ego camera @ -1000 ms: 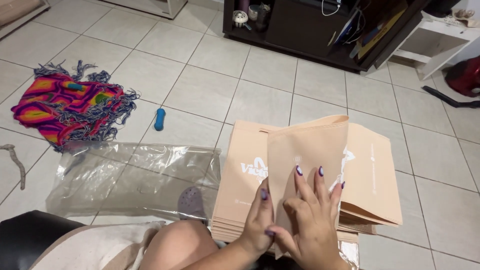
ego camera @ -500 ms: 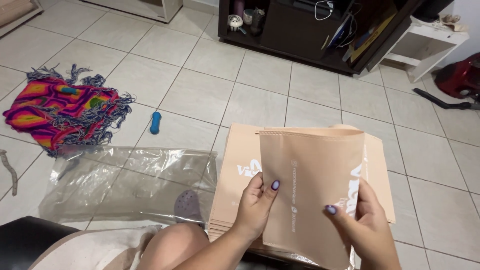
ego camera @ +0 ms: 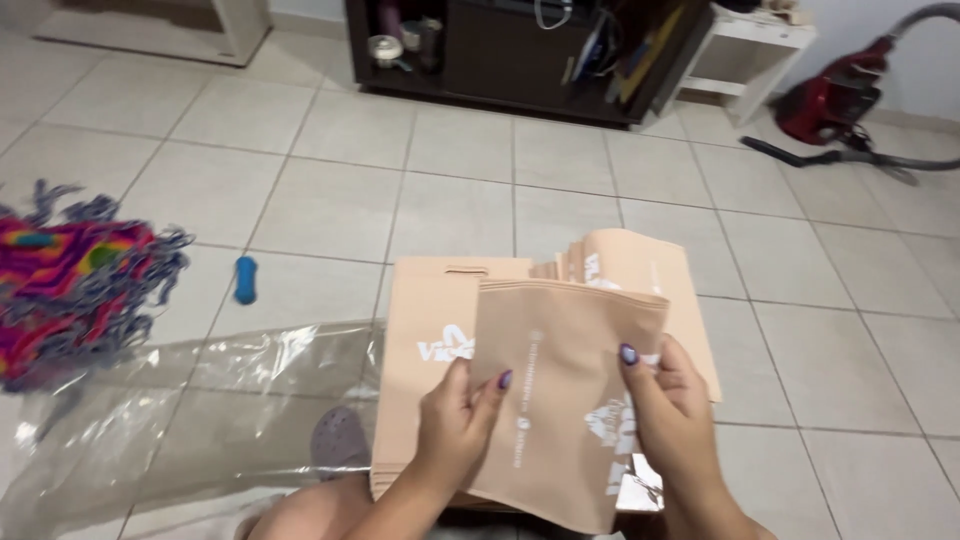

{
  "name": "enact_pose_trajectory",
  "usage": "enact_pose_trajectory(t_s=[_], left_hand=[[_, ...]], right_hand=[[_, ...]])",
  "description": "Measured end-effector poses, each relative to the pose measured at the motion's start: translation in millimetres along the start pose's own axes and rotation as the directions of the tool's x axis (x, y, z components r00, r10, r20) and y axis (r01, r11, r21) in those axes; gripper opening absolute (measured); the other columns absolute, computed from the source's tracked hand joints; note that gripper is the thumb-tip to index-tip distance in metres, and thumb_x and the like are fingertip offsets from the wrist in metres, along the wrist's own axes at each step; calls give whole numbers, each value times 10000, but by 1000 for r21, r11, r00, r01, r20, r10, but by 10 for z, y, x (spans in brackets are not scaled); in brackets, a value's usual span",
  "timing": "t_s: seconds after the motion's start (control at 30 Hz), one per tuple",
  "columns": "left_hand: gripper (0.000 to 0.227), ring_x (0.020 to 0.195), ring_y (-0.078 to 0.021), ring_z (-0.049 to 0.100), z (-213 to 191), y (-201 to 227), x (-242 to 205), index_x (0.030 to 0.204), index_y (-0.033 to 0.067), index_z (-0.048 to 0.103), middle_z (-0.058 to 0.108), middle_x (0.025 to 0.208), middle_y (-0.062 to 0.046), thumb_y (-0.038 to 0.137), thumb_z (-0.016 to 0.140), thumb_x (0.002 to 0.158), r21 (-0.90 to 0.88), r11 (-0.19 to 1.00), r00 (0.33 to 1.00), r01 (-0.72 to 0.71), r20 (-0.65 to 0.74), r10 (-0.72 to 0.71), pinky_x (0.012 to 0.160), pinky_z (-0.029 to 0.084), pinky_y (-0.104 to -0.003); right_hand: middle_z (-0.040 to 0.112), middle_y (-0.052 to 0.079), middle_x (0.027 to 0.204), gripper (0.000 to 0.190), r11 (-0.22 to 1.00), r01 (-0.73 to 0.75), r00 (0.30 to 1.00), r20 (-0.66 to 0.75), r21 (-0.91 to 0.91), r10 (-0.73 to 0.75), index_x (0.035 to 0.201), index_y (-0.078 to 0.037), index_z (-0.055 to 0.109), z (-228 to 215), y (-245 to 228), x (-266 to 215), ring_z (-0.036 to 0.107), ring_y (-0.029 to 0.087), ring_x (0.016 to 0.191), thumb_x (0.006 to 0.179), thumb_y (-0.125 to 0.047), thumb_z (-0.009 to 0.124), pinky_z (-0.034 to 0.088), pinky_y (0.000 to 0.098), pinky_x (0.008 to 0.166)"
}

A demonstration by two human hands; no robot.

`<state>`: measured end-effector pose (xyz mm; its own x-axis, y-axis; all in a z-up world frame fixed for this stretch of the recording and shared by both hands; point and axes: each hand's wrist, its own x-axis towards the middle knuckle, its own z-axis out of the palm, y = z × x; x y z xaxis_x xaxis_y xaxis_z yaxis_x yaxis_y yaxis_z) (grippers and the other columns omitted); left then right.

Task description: Counting and stacking paper shopping bags by moving them one by one from one pile to another.

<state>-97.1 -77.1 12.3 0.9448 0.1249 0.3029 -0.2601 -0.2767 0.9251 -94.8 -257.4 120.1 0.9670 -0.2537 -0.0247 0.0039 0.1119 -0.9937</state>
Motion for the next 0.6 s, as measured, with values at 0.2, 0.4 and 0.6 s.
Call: enact_pose_trajectory(t_s=[0.2, 0.4, 0.6], left_hand=[[323, 465, -72, 354, -44, 4, 51, 750, 98, 463, 392, 485, 28, 346, 621, 884, -18, 998, 990, 64, -126, -66, 464, 335, -248], [297, 535, -138, 716, -36, 57, 103, 1050, 67, 569, 686, 732, -108, 323, 508, 913, -364, 918, 987, 159, 81, -139, 466, 534, -222], [289, 552, -150, 691, 5, -29, 84, 1069, 90, 561, 679, 723, -92, 321, 474, 918, -331, 892, 948, 309, 186, -259, 517, 590, -280]], right_hand=[[692, 153, 1161, 675, 920, -349, 918, 134, -177, 374, 1335, -76, 507, 55, -96, 13, 675, 246, 988, 686, -50, 691, 577, 387, 787], [632, 102, 1103, 664, 977, -15, 995, -96, -214, -6, 1307, -110, 477, -676, 86, 806, 600, 163, 927, 693, -37, 718, 515, 294, 777], [633, 88, 1161, 594, 955, -63, 992, -125, -290, 28, 1348, -61, 501, -1013, 3, 1284, 608, 155, 997, 775, -70, 655, 510, 276, 853]])
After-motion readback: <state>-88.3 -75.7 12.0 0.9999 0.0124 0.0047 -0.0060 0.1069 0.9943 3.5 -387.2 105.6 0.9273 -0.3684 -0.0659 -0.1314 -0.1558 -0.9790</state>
